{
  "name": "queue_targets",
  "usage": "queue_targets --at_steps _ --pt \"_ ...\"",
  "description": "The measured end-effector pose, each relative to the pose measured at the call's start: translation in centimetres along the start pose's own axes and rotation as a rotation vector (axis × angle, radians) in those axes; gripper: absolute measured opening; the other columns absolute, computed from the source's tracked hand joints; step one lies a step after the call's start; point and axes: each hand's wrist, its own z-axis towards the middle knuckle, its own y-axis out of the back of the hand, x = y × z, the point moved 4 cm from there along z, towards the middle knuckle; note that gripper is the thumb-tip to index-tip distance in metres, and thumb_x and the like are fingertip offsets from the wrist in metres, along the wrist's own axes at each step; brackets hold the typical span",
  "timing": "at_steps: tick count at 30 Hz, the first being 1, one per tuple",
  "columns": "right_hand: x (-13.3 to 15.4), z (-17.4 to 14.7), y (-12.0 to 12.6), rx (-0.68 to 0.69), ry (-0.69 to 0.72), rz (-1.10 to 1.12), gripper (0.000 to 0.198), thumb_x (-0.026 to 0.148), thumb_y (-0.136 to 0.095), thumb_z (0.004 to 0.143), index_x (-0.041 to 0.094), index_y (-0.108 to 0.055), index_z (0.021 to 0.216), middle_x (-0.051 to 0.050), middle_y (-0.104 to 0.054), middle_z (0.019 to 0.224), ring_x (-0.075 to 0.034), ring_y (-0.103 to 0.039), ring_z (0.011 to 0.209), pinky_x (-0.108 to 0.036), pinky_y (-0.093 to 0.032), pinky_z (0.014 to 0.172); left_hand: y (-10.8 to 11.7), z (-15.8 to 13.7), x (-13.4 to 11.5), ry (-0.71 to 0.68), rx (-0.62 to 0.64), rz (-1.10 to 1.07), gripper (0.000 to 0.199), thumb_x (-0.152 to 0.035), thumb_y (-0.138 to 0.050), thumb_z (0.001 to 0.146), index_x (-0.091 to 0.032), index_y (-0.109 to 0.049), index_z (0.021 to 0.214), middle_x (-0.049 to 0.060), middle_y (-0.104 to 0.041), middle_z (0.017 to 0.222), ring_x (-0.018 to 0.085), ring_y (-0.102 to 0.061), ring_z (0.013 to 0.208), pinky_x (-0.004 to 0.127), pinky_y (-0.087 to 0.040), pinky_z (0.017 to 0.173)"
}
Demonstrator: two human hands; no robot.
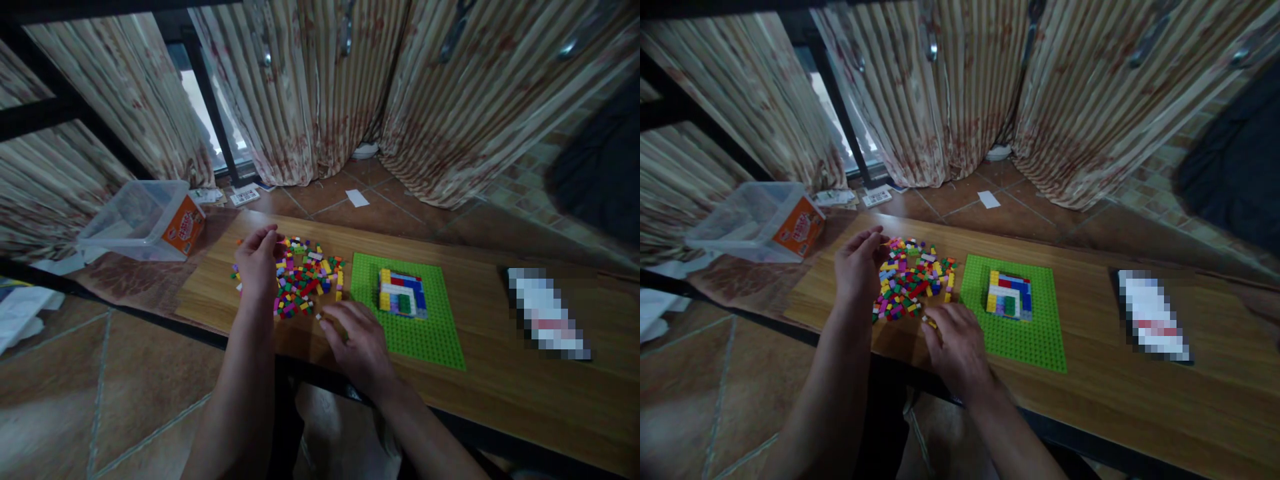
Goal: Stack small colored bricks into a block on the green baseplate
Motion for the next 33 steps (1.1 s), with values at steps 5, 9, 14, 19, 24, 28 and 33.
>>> queue_targets --at_steps 5,9,14,19,24,28,33 --pt "-0.7 1.1 -1.3 -0.005 -0.028 -0.040 0.021 0.020 -0.049 0.093 0.021 -0.068 0.103 -0.006 -0.070 0.101 -0.022 -0.062 0.098 -0.036 -0.048 0.089 0.3 0.0 0.2 0.063 0.026 -0.034 0.027 -0.029 -0.071 0.064 -0.014 -0.067 0.085 -0.002 -0.063 0.070 0.006 -0.053 0.054 0.020 -0.043 0.056" --pt "-1.0 2.6 -2.1 0.008 -0.004 -0.112 0.030 0.017 -0.045 0.094 0.021 -0.067 0.114 -0.009 -0.065 0.111 -0.024 -0.057 0.104 -0.037 -0.046 0.093 -0.3 -0.6 0.5 0.110 0.090 -0.021 0.024 -0.026 -0.071 0.064 -0.014 -0.068 0.084 -0.002 -0.062 0.068 0.004 -0.051 0.053 0.018 -0.039 0.054" --pt "-0.8 4.4 -3.8 0.121 0.019 -0.245 0.038 0.013 -0.048 0.090 0.025 -0.065 0.122 -0.009 -0.056 0.130 -0.027 -0.049 0.116 -0.041 -0.043 0.100 -0.8 -1.2 0.4 0.138 0.103 -0.007 0.025 -0.024 -0.073 0.060 -0.013 -0.070 0.083 -0.002 -0.064 0.068 0.005 -0.053 0.055 0.017 -0.039 0.053" --pt "-1.2 5.2 -4.9 0.177 -0.040 -0.295 0.030 0.018 -0.051 0.092 0.025 -0.069 0.114 -0.009 -0.055 0.132 -0.028 -0.046 0.119 -0.042 -0.043 0.099 -0.7 -1.2 0.0 0.136 0.089 0.011 0.025 -0.025 -0.073 0.059 -0.013 -0.070 0.081 -0.003 -0.061 0.062 0.006 -0.052 0.052 0.017 -0.038 0.051" --pt "-1.3 5.2 -4.6 0.130 -0.040 -0.268 0.024 0.017 -0.054 0.091 0.024 -0.071 0.107 -0.007 -0.061 0.124 -0.026 -0.050 0.112 -0.039 -0.044 0.096 -0.7 -1.1 -0.2 0.128 0.093 0.008 0.025 -0.024 -0.074 0.056 -0.013 -0.069 0.079 -0.004 -0.060 0.062 0.005 -0.052 0.053 0.016 -0.040 0.053" --pt "-0.6 5.1 -3.3 0.036 -0.025 -0.143 0.019 0.020 -0.052 0.094 0.022 -0.069 0.100 -0.006 -0.067 0.106 -0.022 -0.055 0.101 -0.035 -0.045 0.091 -1.0 -1.2 -0.2 0.128 0.106 0.028 0.026 -0.026 -0.075 0.057 -0.013 -0.068 0.078 -0.005 -0.058 0.059 0.005 -0.051 0.052 0.016 -0.038 0.051" --pt "-0.9 4.6 -0.1 -0.129 -0.104 0.074 0.013 0.024 -0.056 0.093 0.021 -0.067 0.099 -0.003 -0.069 0.094 -0.018 -0.061 0.089 -0.030 -0.047 0.082 -1.7 -1.6 0.2 0.152 0.148 0.074 0.027 -0.027 -0.075 0.058 -0.013 -0.069 0.080 -0.004 -0.060 0.064 0.005 -0.051 0.053 0.017 -0.040 0.053"
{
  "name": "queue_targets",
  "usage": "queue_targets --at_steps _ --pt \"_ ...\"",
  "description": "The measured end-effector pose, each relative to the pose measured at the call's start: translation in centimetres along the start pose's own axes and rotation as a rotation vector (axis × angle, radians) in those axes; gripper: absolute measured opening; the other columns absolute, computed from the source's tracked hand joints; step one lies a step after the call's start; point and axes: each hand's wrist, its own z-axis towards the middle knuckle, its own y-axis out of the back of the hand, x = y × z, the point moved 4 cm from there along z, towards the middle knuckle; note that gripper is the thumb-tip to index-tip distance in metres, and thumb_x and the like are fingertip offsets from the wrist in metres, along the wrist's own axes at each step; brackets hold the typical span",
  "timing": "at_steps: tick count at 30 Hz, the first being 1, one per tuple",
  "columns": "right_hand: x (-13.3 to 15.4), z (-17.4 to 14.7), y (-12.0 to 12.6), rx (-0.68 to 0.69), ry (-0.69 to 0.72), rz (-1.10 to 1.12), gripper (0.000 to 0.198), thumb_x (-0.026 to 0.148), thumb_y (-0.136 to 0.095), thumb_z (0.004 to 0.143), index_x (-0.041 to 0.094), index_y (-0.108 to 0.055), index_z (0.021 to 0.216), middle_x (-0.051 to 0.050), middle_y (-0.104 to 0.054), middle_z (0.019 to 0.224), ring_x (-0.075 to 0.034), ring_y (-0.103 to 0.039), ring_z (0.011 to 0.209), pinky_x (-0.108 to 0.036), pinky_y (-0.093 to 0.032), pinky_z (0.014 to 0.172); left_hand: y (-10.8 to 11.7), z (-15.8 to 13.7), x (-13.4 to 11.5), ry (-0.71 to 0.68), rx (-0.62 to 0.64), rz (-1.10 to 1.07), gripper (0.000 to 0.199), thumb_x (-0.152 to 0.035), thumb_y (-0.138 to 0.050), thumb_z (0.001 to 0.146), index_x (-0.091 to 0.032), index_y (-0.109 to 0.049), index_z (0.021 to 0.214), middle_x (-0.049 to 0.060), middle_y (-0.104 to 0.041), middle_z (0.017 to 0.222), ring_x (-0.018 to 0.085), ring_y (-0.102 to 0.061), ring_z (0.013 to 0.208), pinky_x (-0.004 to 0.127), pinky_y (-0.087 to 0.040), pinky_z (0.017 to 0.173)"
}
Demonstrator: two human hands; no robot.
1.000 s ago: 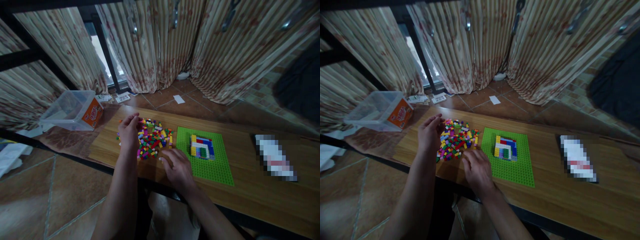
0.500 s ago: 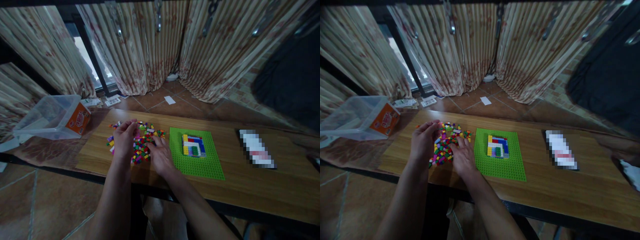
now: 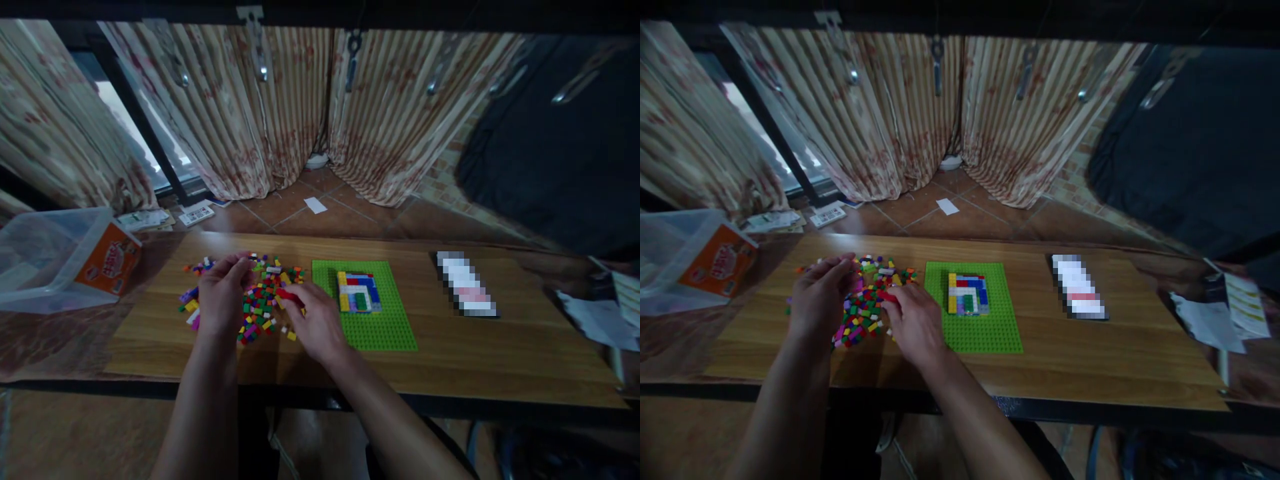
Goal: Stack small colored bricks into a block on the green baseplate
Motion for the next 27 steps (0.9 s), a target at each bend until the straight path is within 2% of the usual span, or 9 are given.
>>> queue_targets --at_steps 7,12,17,22,27 --pt "-2.7 -1.2 5.5 -0.183 -0.163 0.082 0.004 0.024 -0.064 0.085 0.021 -0.067 0.083 0.000 -0.065 0.078 -0.014 -0.059 0.070 -0.025 -0.046 0.066 -2.7 -0.9 1.5 -0.022 0.129 0.215 0.025 -0.028 -0.072 0.062 -0.014 -0.072 0.082 0.001 -0.069 0.075 0.012 -0.059 0.064 0.022 -0.047 0.061" --pt "-6.5 -1.9 9.4 -0.341 -0.349 0.171 0.012 0.032 -0.069 0.079 0.021 -0.066 0.080 0.000 -0.067 0.075 -0.014 -0.061 0.066 -0.027 -0.048 0.064 -5.0 -1.9 3.5 -0.012 0.287 0.343 0.029 -0.034 -0.069 0.067 -0.014 -0.072 0.087 0.002 -0.069 0.076 0.014 -0.060 0.066 0.025 -0.049 0.062" --pt "-9.9 -2.0 13.3 -0.469 -0.466 0.123 0.018 0.034 -0.067 0.077 0.019 -0.070 0.086 -0.003 -0.071 0.078 -0.018 -0.064 0.069 -0.031 -0.050 0.067 -7.0 -3.0 5.1 -0.068 0.468 0.410 0.026 -0.035 -0.065 0.073 -0.015 -0.073 0.087 0.002 -0.067 0.072 0.013 -0.058 0.063 0.023 -0.046 0.059" --pt "-11.2 -2.3 14.3 -0.422 -0.469 0.008 0.024 0.030 -0.061 0.078 0.017 -0.071 0.096 -0.008 -0.074 0.089 -0.021 -0.067 0.077 -0.036 -0.052 0.074 -8.0 -3.5 6.2 -0.093 0.540 0.484 0.027 -0.036 -0.062 0.077 -0.016 -0.073 0.093 0.001 -0.066 0.071 0.014 -0.058 0.063 0.024 -0.046 0.059" --pt "-11.2 -2.3 13.8 -0.279 -0.494 -0.138 0.023 0.026 -0.055 0.080 0.018 -0.071 0.095 -0.008 -0.075 0.088 -0.022 -0.069 0.079 -0.035 -0.050 0.075 -8.4 -3.7 6.8 -0.129 0.578 0.536 0.028 -0.036 -0.061 0.079 -0.017 -0.073 0.095 0.001 -0.067 0.073 0.015 -0.060 0.063 0.025 -0.046 0.059"
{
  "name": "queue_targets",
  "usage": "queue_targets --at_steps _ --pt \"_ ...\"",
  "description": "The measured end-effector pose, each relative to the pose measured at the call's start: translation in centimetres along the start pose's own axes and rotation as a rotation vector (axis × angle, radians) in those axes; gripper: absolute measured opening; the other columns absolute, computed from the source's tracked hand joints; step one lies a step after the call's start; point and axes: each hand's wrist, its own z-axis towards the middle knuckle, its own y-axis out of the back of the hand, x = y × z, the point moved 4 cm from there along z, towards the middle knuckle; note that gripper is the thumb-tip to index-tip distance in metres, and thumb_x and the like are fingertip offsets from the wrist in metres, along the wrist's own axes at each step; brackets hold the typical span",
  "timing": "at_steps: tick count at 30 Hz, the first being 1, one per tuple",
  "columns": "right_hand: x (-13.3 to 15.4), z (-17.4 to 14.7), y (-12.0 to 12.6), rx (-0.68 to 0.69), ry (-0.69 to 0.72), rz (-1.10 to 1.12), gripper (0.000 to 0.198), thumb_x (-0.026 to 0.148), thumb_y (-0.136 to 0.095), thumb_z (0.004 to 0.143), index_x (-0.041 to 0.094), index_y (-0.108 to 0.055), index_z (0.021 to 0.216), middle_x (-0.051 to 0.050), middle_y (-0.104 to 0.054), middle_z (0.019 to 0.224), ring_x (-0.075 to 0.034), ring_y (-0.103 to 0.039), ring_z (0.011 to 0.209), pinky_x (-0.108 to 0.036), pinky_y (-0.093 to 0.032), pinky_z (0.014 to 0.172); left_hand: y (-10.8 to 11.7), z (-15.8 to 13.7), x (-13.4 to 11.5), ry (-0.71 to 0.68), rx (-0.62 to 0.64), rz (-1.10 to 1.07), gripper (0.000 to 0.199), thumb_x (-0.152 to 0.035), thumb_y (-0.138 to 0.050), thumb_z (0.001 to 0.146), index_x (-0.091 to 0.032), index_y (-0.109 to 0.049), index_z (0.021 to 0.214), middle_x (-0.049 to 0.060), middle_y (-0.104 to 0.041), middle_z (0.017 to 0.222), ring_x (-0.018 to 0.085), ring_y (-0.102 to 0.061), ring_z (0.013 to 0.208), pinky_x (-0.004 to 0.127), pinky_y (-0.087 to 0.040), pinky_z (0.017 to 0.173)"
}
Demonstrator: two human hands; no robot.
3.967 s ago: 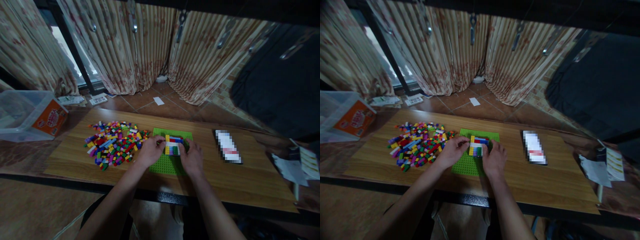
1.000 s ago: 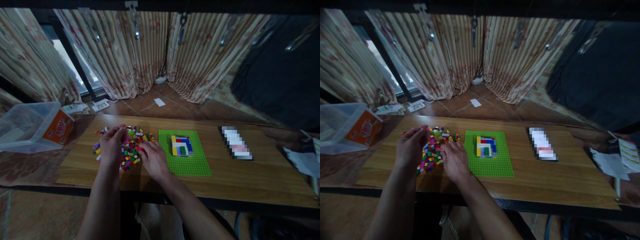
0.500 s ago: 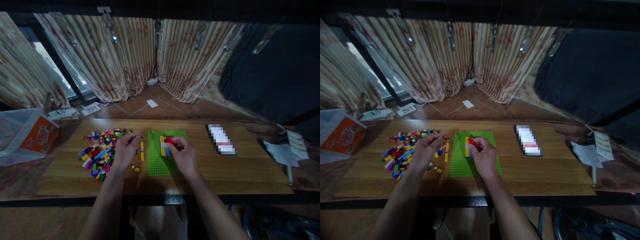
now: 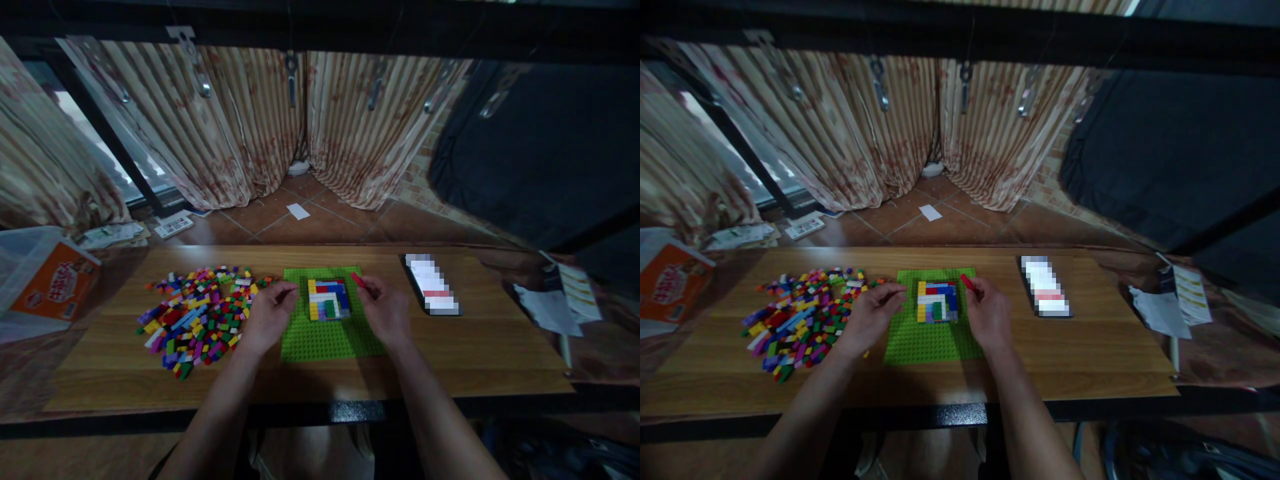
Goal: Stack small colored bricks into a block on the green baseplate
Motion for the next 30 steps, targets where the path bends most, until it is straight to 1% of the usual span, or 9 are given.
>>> queue_targets --at_steps 4,8,12,15,18,21,26,30 --pt "0.0 0.0 0.1 0.043 -0.005 -0.169 0.020 0.026 -0.055 0.081 0.020 -0.072 0.090 -0.006 -0.075 0.083 -0.022 -0.068 0.076 -0.033 -0.047 0.069 -0.2 0.0 -0.2 -0.002 0.002 -0.009 0.026 -0.036 -0.062 0.078 -0.018 -0.074 0.092 0.001 -0.068 0.072 0.016 -0.060 0.064 0.026 -0.046 0.060" --pt "0.0 -0.4 0.2 0.071 0.001 -0.235 0.018 0.028 -0.054 0.082 0.021 -0.071 0.084 -0.005 -0.074 0.078 -0.020 -0.066 0.072 -0.032 -0.044 0.066 -0.4 0.0 -0.4 -0.005 0.007 0.017 0.023 -0.034 -0.061 0.078 -0.018 -0.074 0.089 0.001 -0.067 0.070 0.016 -0.060 0.063 0.026 -0.046 0.060" --pt "0.0 -0.9 0.4 0.082 -0.003 -0.232 0.020 0.031 -0.054 0.083 0.021 -0.071 0.081 -0.005 -0.073 0.076 -0.020 -0.065 0.069 -0.032 -0.044 0.065 -0.5 0.0 -0.5 -0.023 0.015 0.049 0.024 -0.034 -0.059 0.080 -0.018 -0.073 0.091 0.002 -0.069 0.074 0.017 -0.062 0.066 0.026 -0.047 0.062" --pt "0.0 -1.3 0.4 0.098 -0.036 -0.205 0.021 0.035 -0.056 0.081 0.022 -0.072 0.080 -0.004 -0.072 0.075 -0.020 -0.064 0.068 -0.032 -0.044 0.064 -0.6 0.0 -0.5 -0.032 0.024 0.075 0.026 -0.034 -0.057 0.081 -0.017 -0.073 0.092 0.003 -0.069 0.076 0.017 -0.062 0.067 0.026 -0.047 0.062" --pt "0.2 -1.7 0.1 0.115 -0.073 -0.153 0.022 0.038 -0.059 0.080 0.022 -0.073 0.081 -0.004 -0.073 0.076 -0.020 -0.064 0.068 -0.033 -0.045 0.065 -0.6 0.0 -0.6 -0.032 0.026 0.070 0.026 -0.034 -0.057 0.081 -0.016 -0.073 0.093 0.003 -0.070 0.077 0.016 -0.062 0.067 0.026 -0.047 0.062" --pt "0.8 -2.1 -0.4 0.120 -0.094 -0.118 0.021 0.038 -0.060 0.079 0.022 -0.073 0.079 -0.004 -0.073 0.076 -0.021 -0.065 0.070 -0.033 -0.045 0.066 -0.7 -0.1 -0.7 -0.031 0.026 0.066 0.025 -0.033 -0.057 0.081 -0.017 -0.073 0.092 0.003 -0.070 0.078 0.016 -0.062 0.067 0.026 -0.047 0.062" --pt "2.0 -2.6 -1.0 0.105 -0.075 -0.177 0.019 0.038 -0.061 0.080 0.023 -0.073 0.079 -0.004 -0.073 0.078 -0.021 -0.066 0.071 -0.033 -0.045 0.066 -0.8 -0.1 -0.9 -0.027 0.024 0.074 0.022 -0.029 -0.057 0.081 -0.017 -0.073 0.091 0.004 -0.071 0.079 0.016 -0.063 0.068 0.026 -0.047 0.063" --pt "2.0 -2.8 -1.6 0.141 -0.047 -0.117 0.024 0.040 -0.059 0.083 0.022 -0.074 0.084 -0.005 -0.074 0.078 -0.021 -0.066 0.070 -0.033 -0.047 0.067 -0.9 -0.1 -0.7 -0.035 0.025 0.055 0.021 -0.030 -0.058 0.081 -0.018 -0.073 0.091 0.004 -0.072 0.082 0.017 -0.064 0.069 0.026 -0.048 0.064"
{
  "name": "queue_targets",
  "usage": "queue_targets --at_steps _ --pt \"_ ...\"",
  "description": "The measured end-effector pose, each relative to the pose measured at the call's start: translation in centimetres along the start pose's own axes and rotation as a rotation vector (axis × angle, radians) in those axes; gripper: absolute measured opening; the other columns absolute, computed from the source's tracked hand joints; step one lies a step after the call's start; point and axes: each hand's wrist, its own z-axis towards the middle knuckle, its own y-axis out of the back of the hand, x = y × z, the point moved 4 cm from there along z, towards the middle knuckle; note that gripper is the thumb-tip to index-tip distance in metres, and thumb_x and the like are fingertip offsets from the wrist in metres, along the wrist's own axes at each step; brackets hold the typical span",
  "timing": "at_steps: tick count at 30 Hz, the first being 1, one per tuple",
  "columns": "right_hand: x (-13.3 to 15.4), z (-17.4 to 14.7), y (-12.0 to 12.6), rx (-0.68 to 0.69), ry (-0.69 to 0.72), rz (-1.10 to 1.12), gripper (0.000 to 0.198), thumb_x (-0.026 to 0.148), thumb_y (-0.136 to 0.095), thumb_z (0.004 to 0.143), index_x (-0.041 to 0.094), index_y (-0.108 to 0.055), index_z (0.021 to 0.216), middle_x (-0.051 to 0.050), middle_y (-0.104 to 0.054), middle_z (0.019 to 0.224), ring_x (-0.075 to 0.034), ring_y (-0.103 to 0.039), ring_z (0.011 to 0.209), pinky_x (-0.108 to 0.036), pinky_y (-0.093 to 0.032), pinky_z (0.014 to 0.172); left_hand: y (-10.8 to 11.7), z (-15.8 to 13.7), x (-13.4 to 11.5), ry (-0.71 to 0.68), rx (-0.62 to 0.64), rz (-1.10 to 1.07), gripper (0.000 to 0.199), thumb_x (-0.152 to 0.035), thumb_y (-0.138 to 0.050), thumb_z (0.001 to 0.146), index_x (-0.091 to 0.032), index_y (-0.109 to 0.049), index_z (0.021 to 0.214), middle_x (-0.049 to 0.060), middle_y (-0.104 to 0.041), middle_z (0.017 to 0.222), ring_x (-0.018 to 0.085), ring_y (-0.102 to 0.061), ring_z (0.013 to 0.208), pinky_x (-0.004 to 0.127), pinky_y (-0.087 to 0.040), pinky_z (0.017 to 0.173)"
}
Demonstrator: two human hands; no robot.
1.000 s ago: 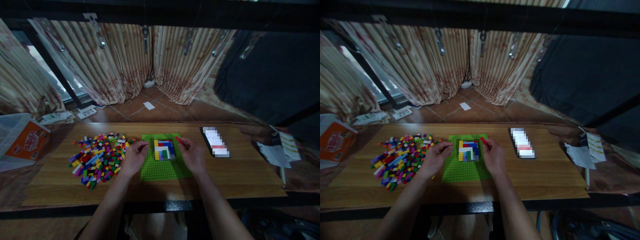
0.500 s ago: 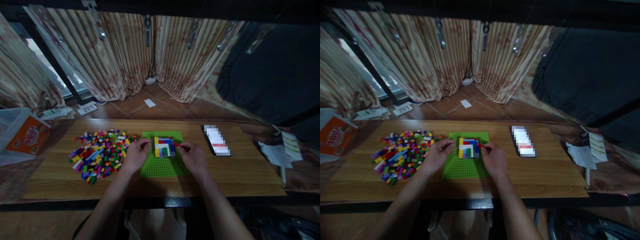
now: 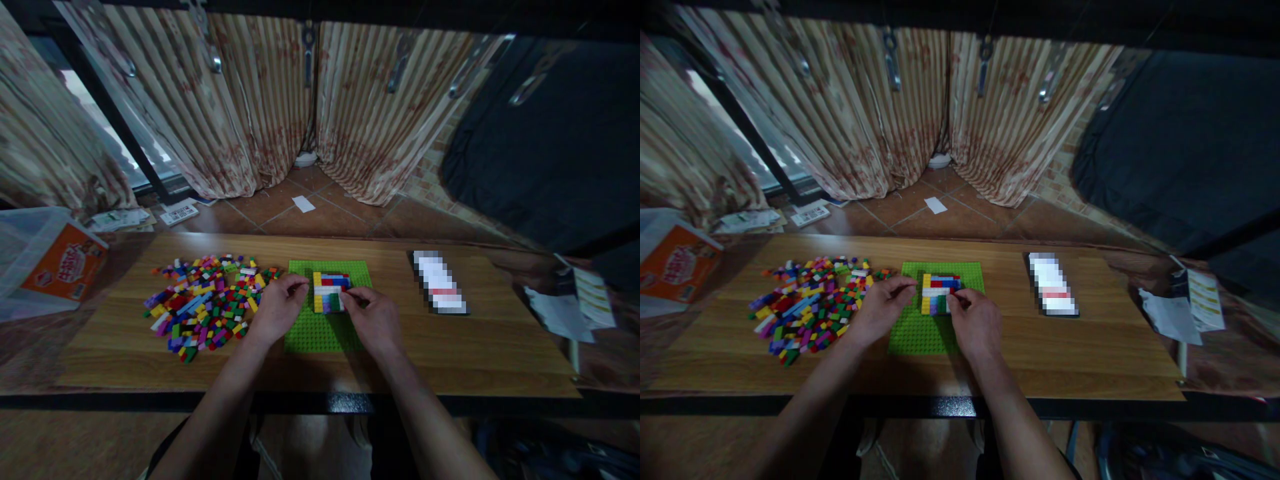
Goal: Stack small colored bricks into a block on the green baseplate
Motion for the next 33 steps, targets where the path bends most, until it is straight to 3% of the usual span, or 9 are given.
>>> queue_targets --at_steps 12,18,24,33 --pt "-1.1 0.8 0.6 -0.058 -0.019 0.036 0.033 0.042 -0.051 0.085 0.018 -0.073 0.089 -0.009 -0.075 0.086 -0.023 -0.066 0.076 -0.035 -0.048 0.071 -0.3 -0.3 -0.2 -0.011 0.034 0.037 0.022 -0.027 -0.054 0.083 -0.018 -0.073 0.092 0.002 -0.068 0.071 0.016 -0.060 0.062 0.027 -0.045 0.059" --pt "-1.7 1.1 -0.2 -0.108 -0.067 -0.027 0.047 0.053 -0.052 0.085 0.013 -0.066 0.104 -0.015 -0.072 0.094 -0.026 -0.066 0.082 -0.037 -0.048 0.073 -0.3 -0.4 -0.4 -0.022 0.023 0.044 0.020 -0.024 -0.055 0.082 -0.019 -0.073 0.090 0.002 -0.070 0.073 0.016 -0.063 0.067 0.027 -0.048 0.064" --pt "-1.5 0.8 -1.1 -0.066 -0.068 -0.106 0.045 0.051 -0.052 0.086 0.013 -0.062 0.108 -0.015 -0.071 0.099 -0.026 -0.066 0.084 -0.038 -0.048 0.075 -0.6 -0.6 -0.8 -0.033 0.032 0.077 0.019 -0.022 -0.054 0.083 -0.018 -0.072 0.088 0.003 -0.072 0.081 0.017 -0.065 0.071 0.027 -0.049 0.068" --pt "-2.1 1.8 -1.2 -0.002 -0.092 -0.025 0.042 0.052 -0.058 0.081 0.015 -0.064 0.101 -0.012 -0.071 0.092 -0.025 -0.066 0.083 -0.037 -0.048 0.074 -0.9 -1.0 -1.0 -0.021 0.046 0.126 0.019 -0.021 -0.055 0.084 -0.018 -0.071 0.092 0.004 -0.073 0.083 0.018 -0.066 0.074 0.028 -0.050 0.070"
